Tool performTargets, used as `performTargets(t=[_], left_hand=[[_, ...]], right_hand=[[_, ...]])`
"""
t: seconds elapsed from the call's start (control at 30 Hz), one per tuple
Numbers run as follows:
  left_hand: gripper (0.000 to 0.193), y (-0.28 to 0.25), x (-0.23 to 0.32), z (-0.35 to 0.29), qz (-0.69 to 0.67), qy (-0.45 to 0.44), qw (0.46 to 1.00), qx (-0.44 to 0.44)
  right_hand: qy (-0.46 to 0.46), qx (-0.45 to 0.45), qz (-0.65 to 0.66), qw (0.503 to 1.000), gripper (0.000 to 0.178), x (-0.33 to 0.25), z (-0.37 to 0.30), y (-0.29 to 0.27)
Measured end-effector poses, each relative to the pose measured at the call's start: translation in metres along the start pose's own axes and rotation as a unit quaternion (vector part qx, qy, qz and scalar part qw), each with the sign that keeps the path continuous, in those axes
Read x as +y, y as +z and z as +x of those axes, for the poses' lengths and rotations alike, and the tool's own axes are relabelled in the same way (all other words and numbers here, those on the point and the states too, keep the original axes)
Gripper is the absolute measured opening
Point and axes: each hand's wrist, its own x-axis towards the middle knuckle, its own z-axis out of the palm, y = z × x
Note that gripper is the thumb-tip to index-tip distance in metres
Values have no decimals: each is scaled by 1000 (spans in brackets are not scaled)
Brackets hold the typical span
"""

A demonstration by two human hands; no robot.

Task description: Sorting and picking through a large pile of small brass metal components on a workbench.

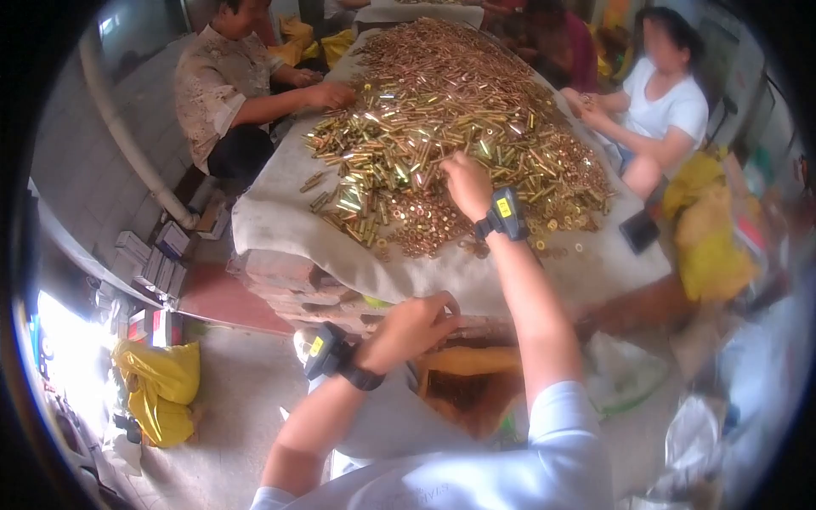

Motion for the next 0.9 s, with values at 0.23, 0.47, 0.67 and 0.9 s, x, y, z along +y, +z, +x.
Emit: performTargets(t=[0.23, 0.47, 0.67, 0.9], left_hand=[[23, -7, -1, 2, -3, 14, 1000, 2], [15, -4, 1, 5, -21, -6, 1000, 6], [17, 2, -4, 9, -36, -28, 999, 21], [25, -1, -20, 15, -76, -21, 989, 125]], right_hand=[[-136, 42, -87, 986, 5, -1, 8, 10], [-220, 55, -198, 954, 6, 1, 6, 17], [-176, 69, -141, 972, 7, 4, 8, 9], [154, 49, 538, 828, 12, -38, -37, -46]])
